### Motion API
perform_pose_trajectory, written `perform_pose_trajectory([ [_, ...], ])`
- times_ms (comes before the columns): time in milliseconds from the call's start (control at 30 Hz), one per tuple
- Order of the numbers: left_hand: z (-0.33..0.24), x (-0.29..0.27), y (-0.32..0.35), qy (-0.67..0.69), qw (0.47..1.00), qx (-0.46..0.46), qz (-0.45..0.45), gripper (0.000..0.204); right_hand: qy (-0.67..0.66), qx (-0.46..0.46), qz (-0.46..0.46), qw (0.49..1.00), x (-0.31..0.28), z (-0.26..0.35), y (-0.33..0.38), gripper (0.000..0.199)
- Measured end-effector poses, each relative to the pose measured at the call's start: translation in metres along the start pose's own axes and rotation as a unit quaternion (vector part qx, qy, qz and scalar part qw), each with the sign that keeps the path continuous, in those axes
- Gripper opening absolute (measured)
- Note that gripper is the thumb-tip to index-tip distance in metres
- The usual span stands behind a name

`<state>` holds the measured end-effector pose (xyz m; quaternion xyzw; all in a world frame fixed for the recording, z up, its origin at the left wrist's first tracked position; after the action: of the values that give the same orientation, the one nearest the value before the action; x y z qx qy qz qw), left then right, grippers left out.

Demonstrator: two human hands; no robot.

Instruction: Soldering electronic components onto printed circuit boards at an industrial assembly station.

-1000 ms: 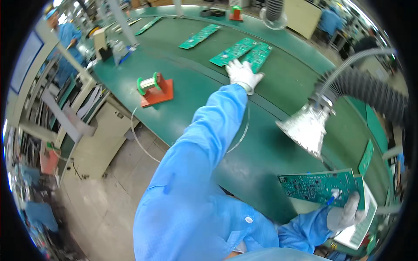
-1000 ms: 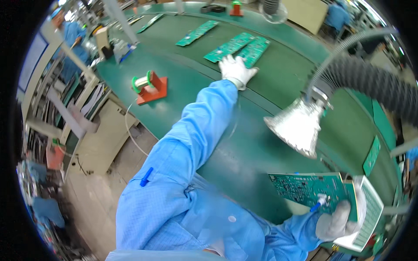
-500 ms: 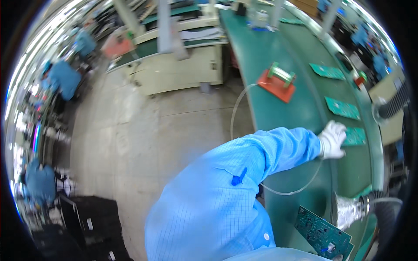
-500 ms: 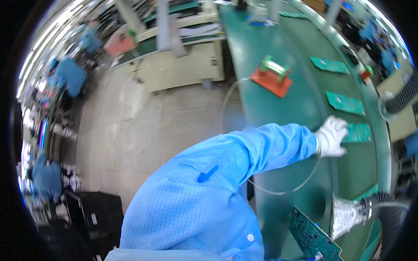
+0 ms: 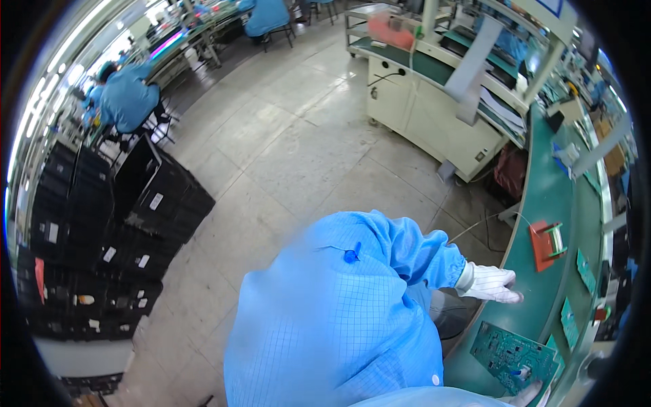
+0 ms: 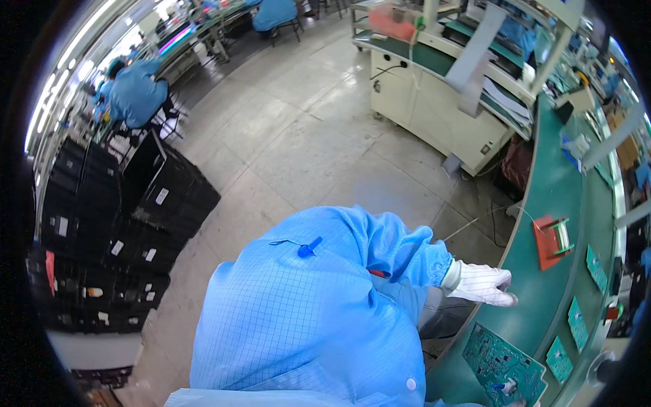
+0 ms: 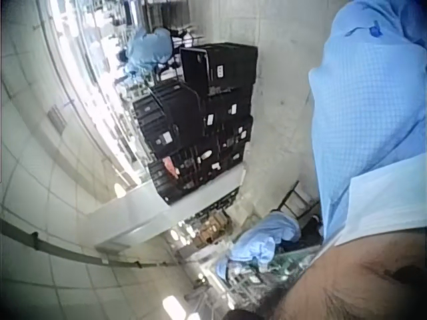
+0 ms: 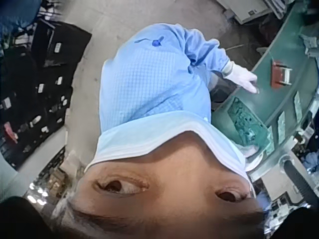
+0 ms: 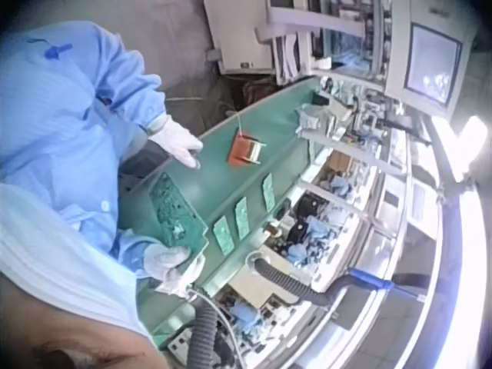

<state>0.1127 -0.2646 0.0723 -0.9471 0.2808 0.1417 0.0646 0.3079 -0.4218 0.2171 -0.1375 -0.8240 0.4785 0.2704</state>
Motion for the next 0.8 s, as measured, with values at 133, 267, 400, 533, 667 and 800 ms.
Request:
perform_pose_trajectory([
  [133,0.021,-0.031,0.031,-0.014,0.995,-0.057,-0.080,0.079,0.272,0.161,0.249,0.915,0.001,0.019,-0.018,0.030],
  [267,0.019,-0.029,0.058,0.158,0.982,-0.096,-0.030,0.077,0.589,-0.169,0.406,0.678,0.004,0.025,0.004,0.027],
  [400,0.019,-0.029,0.064,0.235,0.970,-0.053,-0.013,0.078,0.677,-0.046,0.309,0.667,-0.010,0.009,0.010,0.031],
  [533,0.000,-0.035,0.074,0.326,0.944,0.002,-0.053,0.070,0.496,0.125,0.271,0.815,0.014,0.003,-0.006,0.038],
  [667,-0.001,-0.044,0.088,0.264,0.961,0.007,-0.080,0.065,0.157,0.316,0.097,0.931,-0.022,-0.034,0.035,0.036],
  [800,0.016,-0.052,0.100,0.267,0.955,0.009,-0.129,0.061,0.199,0.263,0.174,0.928,0.015,-0.019,0.024,0.034],
])
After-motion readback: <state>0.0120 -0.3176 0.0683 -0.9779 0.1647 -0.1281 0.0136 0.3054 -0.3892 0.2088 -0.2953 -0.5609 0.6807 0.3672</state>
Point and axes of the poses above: each hand's wrist, its own y-axis away from the middle knuckle, its own x-axis out of the palm, z = x × y, the point moved 5 cm from there along -y, towards the middle knuckle, and after that the axes turned 6 degrees about z, right-handed, at the moved point
